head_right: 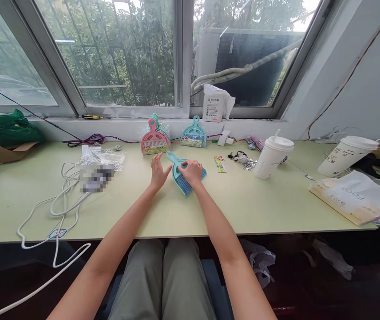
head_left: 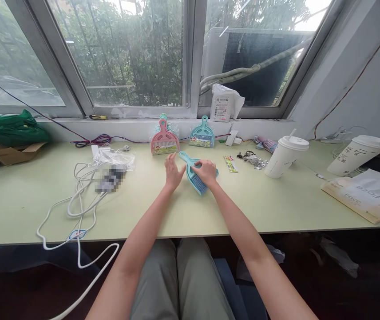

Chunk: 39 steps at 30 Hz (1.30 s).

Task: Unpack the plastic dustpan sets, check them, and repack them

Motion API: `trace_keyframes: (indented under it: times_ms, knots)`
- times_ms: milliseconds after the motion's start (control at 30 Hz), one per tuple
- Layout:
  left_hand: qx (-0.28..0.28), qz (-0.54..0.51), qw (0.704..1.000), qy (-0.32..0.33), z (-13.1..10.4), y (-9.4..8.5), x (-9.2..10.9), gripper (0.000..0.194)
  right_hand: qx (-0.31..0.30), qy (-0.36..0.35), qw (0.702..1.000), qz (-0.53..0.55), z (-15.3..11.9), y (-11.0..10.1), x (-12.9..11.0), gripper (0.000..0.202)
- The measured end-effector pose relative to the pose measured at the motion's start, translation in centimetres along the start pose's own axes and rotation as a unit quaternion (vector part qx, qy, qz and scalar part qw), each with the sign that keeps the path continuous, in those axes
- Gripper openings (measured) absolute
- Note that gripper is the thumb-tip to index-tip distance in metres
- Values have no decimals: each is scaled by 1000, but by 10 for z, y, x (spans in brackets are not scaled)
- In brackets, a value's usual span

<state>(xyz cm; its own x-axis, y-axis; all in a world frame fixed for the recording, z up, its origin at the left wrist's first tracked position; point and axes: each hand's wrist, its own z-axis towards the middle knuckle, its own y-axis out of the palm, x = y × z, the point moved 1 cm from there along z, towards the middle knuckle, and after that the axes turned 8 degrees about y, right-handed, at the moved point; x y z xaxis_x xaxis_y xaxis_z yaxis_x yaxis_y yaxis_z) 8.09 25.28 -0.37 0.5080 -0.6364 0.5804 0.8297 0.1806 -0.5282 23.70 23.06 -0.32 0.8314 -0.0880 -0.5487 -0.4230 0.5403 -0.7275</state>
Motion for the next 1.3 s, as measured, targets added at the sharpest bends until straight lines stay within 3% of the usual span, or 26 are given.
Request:
trace_keyframes:
  times_ms: [67,133,167,233,367,467,533,667,800,900,1033,1200,1300]
  knots:
    - [-71,-196,973,-100,2,6,3,47,49,15,997,56,0,0,-4,21]
    - [-173,-358,903,-162,1,14,6,45,48,-19,994,97,3,0,-5,24]
    - [-200,-409,871,-184,1,17,6,43,38,-41,993,108,5,0,-3,25]
    - [-196,-455,840,-223,0,20,2,33,41,-49,992,108,12,-3,8,31]
    - [-103,-429,849,-291,2,11,-15,25,136,106,985,1,26,-14,61,39]
    - [-40,-402,865,-298,7,-2,-28,36,74,197,975,-73,30,-15,97,47]
    - [-9,-395,868,-301,11,-10,-36,34,4,189,978,-88,30,-11,105,46]
    - [59,-394,857,-328,16,-23,-51,30,-88,24,994,-66,27,0,84,41]
    - [101,-394,847,-342,17,-31,-60,30,-77,-79,992,-58,19,10,56,39]
    - [114,-387,846,-350,17,-33,-64,30,-90,-85,992,-35,14,17,45,31]
    - [119,-393,839,-358,16,-32,-68,32,-157,-86,983,30,12,21,41,17]
    - [124,-401,836,-353,16,-29,-70,32,-150,-33,988,-28,14,22,43,31]
    - [121,-405,833,-356,15,-29,-70,31,-182,6,980,-81,13,24,46,39]
